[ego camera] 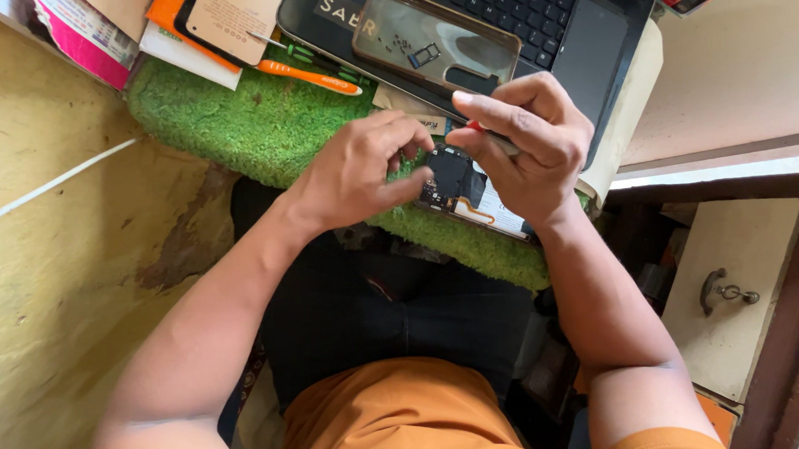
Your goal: The person repairs a disassembled smartphone on a green mat, using a red-handled screwdriver to unscrew and remove internal components from the phone body. They lift and reposition the phone, work on its back panel, and continue prying at the device with the screwdriver and a pry tool.
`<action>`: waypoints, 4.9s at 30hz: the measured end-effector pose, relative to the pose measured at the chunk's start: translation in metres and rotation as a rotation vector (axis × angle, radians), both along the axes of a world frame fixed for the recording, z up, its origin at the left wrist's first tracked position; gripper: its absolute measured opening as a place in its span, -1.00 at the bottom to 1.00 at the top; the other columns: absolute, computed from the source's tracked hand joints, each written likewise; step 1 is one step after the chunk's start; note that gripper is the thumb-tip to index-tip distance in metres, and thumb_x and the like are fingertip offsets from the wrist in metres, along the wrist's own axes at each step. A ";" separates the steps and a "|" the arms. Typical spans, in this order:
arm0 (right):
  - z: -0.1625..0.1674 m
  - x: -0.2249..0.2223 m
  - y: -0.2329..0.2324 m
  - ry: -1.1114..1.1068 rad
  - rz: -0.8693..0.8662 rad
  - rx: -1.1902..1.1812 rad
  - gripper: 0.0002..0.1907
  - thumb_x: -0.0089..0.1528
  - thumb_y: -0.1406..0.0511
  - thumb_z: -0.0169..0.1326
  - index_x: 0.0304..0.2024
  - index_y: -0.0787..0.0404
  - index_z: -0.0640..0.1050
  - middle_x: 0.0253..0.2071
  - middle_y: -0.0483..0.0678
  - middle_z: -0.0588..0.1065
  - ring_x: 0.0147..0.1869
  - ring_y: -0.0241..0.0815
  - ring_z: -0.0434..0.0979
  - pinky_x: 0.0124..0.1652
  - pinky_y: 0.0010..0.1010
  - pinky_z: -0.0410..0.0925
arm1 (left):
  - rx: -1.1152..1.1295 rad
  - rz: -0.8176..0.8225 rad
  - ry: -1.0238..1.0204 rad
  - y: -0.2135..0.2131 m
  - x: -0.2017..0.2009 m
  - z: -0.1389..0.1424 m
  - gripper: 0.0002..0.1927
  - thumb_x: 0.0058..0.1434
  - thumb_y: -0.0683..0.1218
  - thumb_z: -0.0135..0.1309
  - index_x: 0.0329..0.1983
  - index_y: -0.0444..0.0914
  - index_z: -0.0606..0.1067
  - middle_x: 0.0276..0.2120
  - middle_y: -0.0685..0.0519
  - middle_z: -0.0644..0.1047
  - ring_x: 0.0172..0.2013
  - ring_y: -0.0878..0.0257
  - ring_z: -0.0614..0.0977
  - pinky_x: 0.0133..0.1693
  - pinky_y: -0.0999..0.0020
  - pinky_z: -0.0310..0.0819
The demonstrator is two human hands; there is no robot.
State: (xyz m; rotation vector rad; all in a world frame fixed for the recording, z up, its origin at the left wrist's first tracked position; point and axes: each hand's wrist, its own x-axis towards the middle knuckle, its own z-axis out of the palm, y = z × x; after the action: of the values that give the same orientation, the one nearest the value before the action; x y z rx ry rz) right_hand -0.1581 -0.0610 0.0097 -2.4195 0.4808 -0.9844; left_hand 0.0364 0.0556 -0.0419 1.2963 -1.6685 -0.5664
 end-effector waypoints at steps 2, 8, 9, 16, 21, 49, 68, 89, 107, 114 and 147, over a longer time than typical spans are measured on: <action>0.001 -0.002 -0.001 -0.033 0.124 0.027 -0.57 0.28 0.46 0.34 0.20 0.18 0.59 -0.13 0.02 0.58 -0.15 -0.20 0.65 -0.15 -0.44 0.51 | 0.006 0.023 -0.104 -0.008 -0.002 0.000 -0.81 0.21 -0.11 0.22 -0.21 -0.31 0.52 -0.35 -0.04 0.57 -0.38 0.10 0.65 -0.29 0.22 0.57; 0.002 -0.001 0.002 -0.051 0.211 -0.015 -0.51 0.23 0.51 0.21 0.22 0.17 0.53 -0.03 0.09 0.58 -0.04 -0.13 0.65 -0.07 -0.37 0.54 | 0.092 0.024 -0.242 -0.036 -0.013 0.001 -0.92 0.08 -0.20 0.19 -0.41 -0.28 0.51 -0.48 -0.09 0.61 -0.44 0.01 0.67 -0.33 0.11 0.58; 0.001 -0.001 0.003 -0.042 0.186 -0.057 -0.49 0.18 0.50 0.24 0.20 0.17 0.55 -0.03 0.12 0.57 -0.04 -0.11 0.64 -0.08 -0.37 0.54 | 0.132 0.013 -0.265 -0.040 -0.012 0.003 -0.92 0.04 -0.20 0.19 -0.43 -0.27 0.51 -0.49 -0.10 0.61 -0.45 -0.01 0.68 -0.34 0.09 0.58; 0.004 -0.005 0.007 -0.065 0.135 0.041 -0.56 0.33 0.54 0.25 0.24 0.21 0.53 -0.06 0.01 0.57 -0.02 -0.21 0.65 -0.11 -0.45 0.51 | 0.189 -0.029 -0.444 -0.055 -0.010 0.015 -0.94 0.04 -0.20 0.17 -0.50 -0.27 0.53 -0.56 -0.16 0.57 -0.45 -0.14 0.65 -0.35 0.03 0.57; 0.000 -0.006 0.008 -0.090 0.140 0.009 -0.58 0.26 0.52 0.24 0.17 0.21 0.57 -0.03 0.18 0.54 -0.08 -0.22 0.64 -0.14 -0.47 0.50 | 0.233 -0.050 -0.451 -0.057 -0.012 0.018 -0.94 -0.03 -0.19 0.20 -0.50 -0.28 0.56 -0.54 -0.16 0.59 -0.42 -0.12 0.67 -0.30 0.00 0.57; 0.002 -0.002 0.013 -0.044 -0.020 0.064 -0.64 0.25 0.47 0.39 0.08 0.28 0.63 -0.16 0.04 0.58 -0.13 -0.24 0.63 -0.21 -0.55 0.46 | 0.170 -0.047 -0.459 -0.053 -0.014 0.007 -0.91 0.11 -0.18 0.14 -0.35 -0.33 0.53 -0.49 -0.22 0.59 -0.38 -0.16 0.67 -0.26 -0.02 0.57; -0.006 -0.031 0.007 -0.339 0.036 0.345 -0.75 0.46 0.59 0.12 0.18 0.42 0.50 0.02 0.11 0.56 0.09 -0.20 0.66 0.09 -0.46 0.57 | 0.239 -0.097 -0.546 -0.055 -0.013 0.011 -0.91 0.06 -0.24 0.13 -0.43 -0.32 0.45 -0.48 -0.22 0.59 -0.36 -0.14 0.68 -0.28 0.01 0.59; -0.010 -0.016 0.006 -0.155 0.044 0.253 -0.71 0.40 0.57 0.20 0.16 0.38 0.53 0.04 0.09 0.54 0.04 -0.21 0.66 0.01 -0.49 0.57 | 0.043 -0.096 -0.130 -0.034 0.007 0.006 -0.91 0.04 -0.28 0.14 -0.43 -0.33 0.45 -0.46 -0.09 0.57 -0.42 0.00 0.63 -0.36 0.15 0.51; -0.007 -0.013 0.005 -0.128 0.068 0.220 -0.71 0.39 0.57 0.20 0.16 0.38 0.54 0.02 0.10 0.55 0.02 -0.21 0.67 0.00 -0.48 0.59 | 0.098 -0.087 -0.091 -0.033 0.005 0.011 -0.85 0.02 -0.27 0.22 -0.40 -0.33 0.46 -0.45 -0.06 0.58 -0.43 0.05 0.65 -0.37 0.22 0.54; 0.008 -0.006 0.005 -0.047 0.214 0.085 -0.65 0.37 0.56 0.11 0.21 0.32 0.53 -0.01 0.07 0.60 -0.04 -0.19 0.68 -0.04 -0.45 0.56 | 0.092 -0.101 -0.071 -0.028 0.004 0.014 -0.76 0.03 -0.24 0.31 -0.34 -0.34 0.45 -0.41 -0.08 0.58 -0.41 0.06 0.65 -0.35 0.20 0.53; 0.017 0.004 -0.001 -0.079 0.265 0.072 -0.60 0.20 0.52 0.18 0.10 0.26 0.56 -0.08 0.07 0.55 -0.05 -0.15 0.62 -0.06 -0.39 0.49 | 0.180 -0.099 -0.073 -0.032 0.004 0.012 -0.76 0.01 -0.19 0.32 -0.35 -0.32 0.47 -0.42 -0.05 0.57 -0.41 0.07 0.64 -0.36 0.19 0.52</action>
State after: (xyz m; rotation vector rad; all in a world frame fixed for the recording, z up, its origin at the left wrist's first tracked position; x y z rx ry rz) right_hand -0.1540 -0.0616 0.0269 -2.2966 0.1588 -0.9256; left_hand 0.0408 0.0239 -0.0298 1.3821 -1.7821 -0.7501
